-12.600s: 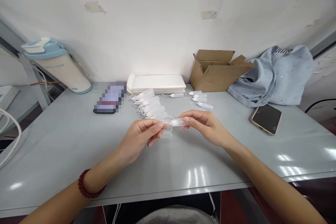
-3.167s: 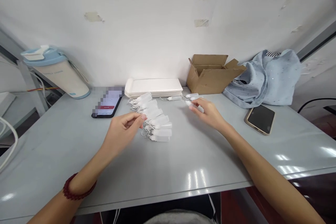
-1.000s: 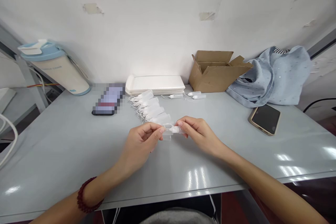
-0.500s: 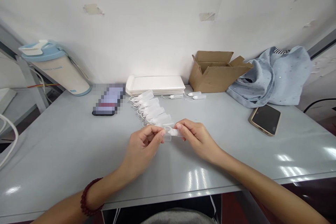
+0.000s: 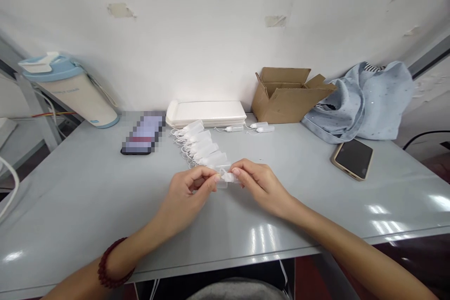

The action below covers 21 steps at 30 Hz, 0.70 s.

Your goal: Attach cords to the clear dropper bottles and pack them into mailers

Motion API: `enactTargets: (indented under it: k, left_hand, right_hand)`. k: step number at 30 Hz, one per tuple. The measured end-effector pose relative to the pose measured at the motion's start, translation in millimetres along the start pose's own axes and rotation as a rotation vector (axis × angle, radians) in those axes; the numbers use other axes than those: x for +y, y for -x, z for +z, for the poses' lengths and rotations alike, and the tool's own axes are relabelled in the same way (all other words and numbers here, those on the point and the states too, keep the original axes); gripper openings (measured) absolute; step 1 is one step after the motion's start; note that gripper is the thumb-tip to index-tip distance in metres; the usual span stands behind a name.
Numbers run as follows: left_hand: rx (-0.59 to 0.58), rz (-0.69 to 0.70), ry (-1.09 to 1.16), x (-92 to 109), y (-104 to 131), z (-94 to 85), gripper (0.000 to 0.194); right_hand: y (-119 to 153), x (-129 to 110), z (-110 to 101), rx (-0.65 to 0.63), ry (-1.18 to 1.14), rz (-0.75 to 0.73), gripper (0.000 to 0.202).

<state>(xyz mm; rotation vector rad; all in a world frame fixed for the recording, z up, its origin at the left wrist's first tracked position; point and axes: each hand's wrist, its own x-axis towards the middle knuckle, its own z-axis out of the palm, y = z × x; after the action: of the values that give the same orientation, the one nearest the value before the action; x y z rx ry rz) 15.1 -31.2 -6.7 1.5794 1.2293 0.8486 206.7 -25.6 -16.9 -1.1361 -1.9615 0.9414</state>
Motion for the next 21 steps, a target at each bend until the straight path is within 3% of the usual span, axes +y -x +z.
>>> enactTargets:
  k: [4,11,21]
  left_hand:
    - [-0.028,-0.036,-0.046,4,-6,-14.3,0.022]
    - [-0.029,-0.076,-0.125,4,-14,-25.9,0.023]
    - [-0.009,-0.034,-0.223,0,-18,-34.8,0.022]
  right_hand:
    - [-3,-3,-5,-0.021,-0.009,-0.036,0.017]
    - [-7,3,-15,0.088,0.097,-0.005,0.018]
    - [-12,15,-19,0.013,0.146,-0.069,0.009]
